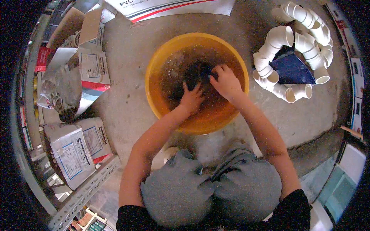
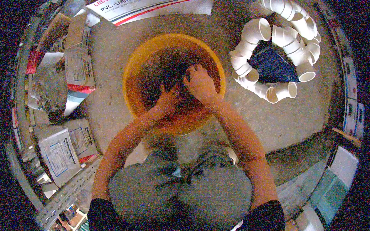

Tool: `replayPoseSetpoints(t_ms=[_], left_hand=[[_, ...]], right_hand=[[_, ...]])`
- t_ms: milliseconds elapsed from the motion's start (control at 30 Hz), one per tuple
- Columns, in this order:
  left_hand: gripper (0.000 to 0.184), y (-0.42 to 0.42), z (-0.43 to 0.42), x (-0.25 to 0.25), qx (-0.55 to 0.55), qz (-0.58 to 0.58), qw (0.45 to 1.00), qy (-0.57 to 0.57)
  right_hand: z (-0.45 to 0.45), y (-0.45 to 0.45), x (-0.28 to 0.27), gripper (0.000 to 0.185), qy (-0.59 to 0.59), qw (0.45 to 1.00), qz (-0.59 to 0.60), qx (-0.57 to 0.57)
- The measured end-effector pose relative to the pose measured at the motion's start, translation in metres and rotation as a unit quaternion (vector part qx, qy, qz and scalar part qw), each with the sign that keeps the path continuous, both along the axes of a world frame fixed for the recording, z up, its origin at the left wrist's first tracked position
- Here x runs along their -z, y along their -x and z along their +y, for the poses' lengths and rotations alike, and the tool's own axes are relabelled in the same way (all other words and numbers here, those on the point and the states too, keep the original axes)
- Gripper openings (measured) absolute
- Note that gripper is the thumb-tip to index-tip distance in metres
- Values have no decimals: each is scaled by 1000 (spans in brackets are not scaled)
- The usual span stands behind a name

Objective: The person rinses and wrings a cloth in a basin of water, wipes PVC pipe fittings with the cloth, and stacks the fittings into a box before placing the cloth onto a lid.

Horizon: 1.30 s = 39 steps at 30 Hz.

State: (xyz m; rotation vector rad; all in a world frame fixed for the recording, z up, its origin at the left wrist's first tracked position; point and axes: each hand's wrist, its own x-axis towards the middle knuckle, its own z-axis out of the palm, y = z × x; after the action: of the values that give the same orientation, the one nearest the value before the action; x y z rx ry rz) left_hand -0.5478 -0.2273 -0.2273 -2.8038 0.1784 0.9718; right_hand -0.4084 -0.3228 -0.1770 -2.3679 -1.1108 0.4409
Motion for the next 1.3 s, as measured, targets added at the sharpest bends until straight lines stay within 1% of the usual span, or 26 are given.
replayPoseSetpoints(t_ms=[67,100,133,167,200,267,300,367,400,467,533,567,600,667,700,767,833,867,900,967,1000,1033,1133,1167,1267,1300], left_hand=[[40,0,13,14,-94,-135,986,6],[39,1,19,18,-160,-224,961,17],[39,2,23,21,-226,-310,923,25],[39,2,26,24,-312,-235,917,77],[41,1,31,20,-334,-217,910,117],[46,-2,39,12,-375,-182,887,199],[45,-3,43,10,-388,-225,858,250],[44,-3,48,8,-406,-306,788,348],[41,-6,48,-8,-428,-284,760,399],[36,-15,40,-66,-466,-235,694,496],[31,-17,34,-90,-460,-239,556,650],[28,-18,32,-96,-449,-239,478,716],[28,-21,30,-97,-457,-265,494,690],[27,-28,26,-99,-471,-317,524,635],[28,-26,27,-93,-422,-372,591,578],[31,-21,30,-75,-306,-468,701,442],[34,-21,21,-78,-269,-537,631,491],[36,-21,17,-79,-250,-567,593,514],[55,-21,18,-69,-229,-566,606,510],[60,-14,18,-81,-162,-518,752,374],[63,-12,19,-89,-125,-487,811,299],[73,-12,19,-92,-124,-506,817,246],[69,-20,27,-86,-147,-517,772,340],[61,-23,20,-81,-187,-515,708,446],[49,-29,7,-71,-287,-510,616,528],[34,-34,4,-75,-295,-559,586,507]], right_hand=[[1,3,5,35,-14,1000,16,-6],[1,3,5,35,-17,999,38,-5],[2,4,4,36,-21,998,61,-5],[4,4,2,37,-27,996,83,-6],[7,6,9,38,-41,988,138,45],[14,8,30,40,-67,956,245,147],[17,10,27,40,-103,923,321,188],[22,17,18,42,-171,829,463,264],[22,17,10,42,-158,796,515,276],[22,18,-3,43,-128,722,612,297],[12,18,20,42,-206,756,587,203],[10,16,28,42,-224,723,624,196],[9,14,27,41,-240,687,659,189],[16,7,-22,40,-222,494,802,252],[15,7,-26,40,-246,469,824,200],[15,4,-36,40,-261,460,829,181],[15,2,-41,43,-269,455,829,184],[13,5,-47,45,-288,521,787,165],[10,12,-64,47,-305,583,739,144],[9,13,-71,50,-286,596,737,139],[12,9,-69,52,-250,547,784,154],[13,7,-66,53,-213,495,826,167],[17,13,-52,54,-199,471,845,156],[22,18,-51,48,-220,487,827,175],[31,36,-33,40,-311,535,751,230],[36,40,-32,36,-321,544,720,287]])
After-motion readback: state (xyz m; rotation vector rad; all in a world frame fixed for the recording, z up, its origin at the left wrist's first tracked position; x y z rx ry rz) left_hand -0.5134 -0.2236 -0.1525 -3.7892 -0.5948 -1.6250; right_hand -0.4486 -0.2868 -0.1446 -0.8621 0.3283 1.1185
